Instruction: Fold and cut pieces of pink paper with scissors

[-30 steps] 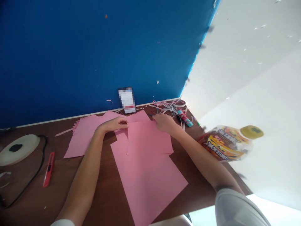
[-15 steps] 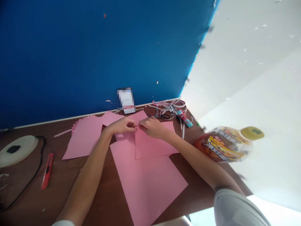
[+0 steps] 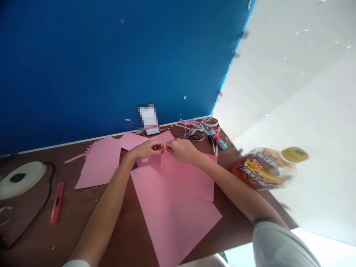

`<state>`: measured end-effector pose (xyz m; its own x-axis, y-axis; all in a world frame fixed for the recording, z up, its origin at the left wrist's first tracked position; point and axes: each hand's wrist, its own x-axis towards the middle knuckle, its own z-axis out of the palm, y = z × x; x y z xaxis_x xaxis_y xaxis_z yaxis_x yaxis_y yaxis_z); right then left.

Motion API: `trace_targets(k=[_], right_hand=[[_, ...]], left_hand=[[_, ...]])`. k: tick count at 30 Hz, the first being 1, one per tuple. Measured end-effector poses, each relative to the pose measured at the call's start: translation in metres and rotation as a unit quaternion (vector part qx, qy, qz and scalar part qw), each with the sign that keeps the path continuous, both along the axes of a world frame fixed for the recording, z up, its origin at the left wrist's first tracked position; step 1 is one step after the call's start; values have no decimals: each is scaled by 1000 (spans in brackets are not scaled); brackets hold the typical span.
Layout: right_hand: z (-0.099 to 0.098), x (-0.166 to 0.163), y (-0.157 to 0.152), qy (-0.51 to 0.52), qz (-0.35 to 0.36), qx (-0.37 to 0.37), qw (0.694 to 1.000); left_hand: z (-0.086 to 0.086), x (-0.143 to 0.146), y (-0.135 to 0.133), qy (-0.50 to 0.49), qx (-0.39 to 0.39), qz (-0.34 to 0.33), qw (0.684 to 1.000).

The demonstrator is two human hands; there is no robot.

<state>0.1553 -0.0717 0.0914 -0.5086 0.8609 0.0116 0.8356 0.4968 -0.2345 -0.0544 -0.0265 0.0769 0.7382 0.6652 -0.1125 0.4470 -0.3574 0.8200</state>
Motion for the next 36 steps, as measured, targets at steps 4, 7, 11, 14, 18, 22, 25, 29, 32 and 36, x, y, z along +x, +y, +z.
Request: trace_targets(k=[4, 7, 11, 14, 18, 22, 25, 29, 32, 36], right_hand=[[1, 1, 0, 3, 4, -11, 1000], [2, 3, 1, 3, -1, -3, 1000], [2, 6, 2, 1, -30, 4, 1000], [2, 8, 4, 16, -46, 8, 999], [0, 8, 6, 39, -60, 6, 997], [1, 8, 6, 58, -56, 0, 997], [1, 7, 5, 61, -49, -4, 997], [1, 6, 5, 69, -43, -11, 997], [1, 6, 5, 77, -37, -14, 996], [1, 7, 6, 78, -31, -10, 996]], left_hand=[[1, 0, -1, -1, -19, -10, 1000], [1, -2, 1, -7, -25, -1, 1000], [-1, -10, 6, -26, -23, 15, 999], [-3, -13, 10, -51, -26, 26, 998], [-6, -9, 10, -57, -26, 28, 998], [-5, -3, 8, -61, -3, 47, 997], [-4, -3, 7, -66, -5, 60, 996], [-3, -5, 8, -63, -15, 56, 996], [-1, -6, 7, -53, -26, 40, 997], [1, -5, 4, -44, -40, 18, 998]])
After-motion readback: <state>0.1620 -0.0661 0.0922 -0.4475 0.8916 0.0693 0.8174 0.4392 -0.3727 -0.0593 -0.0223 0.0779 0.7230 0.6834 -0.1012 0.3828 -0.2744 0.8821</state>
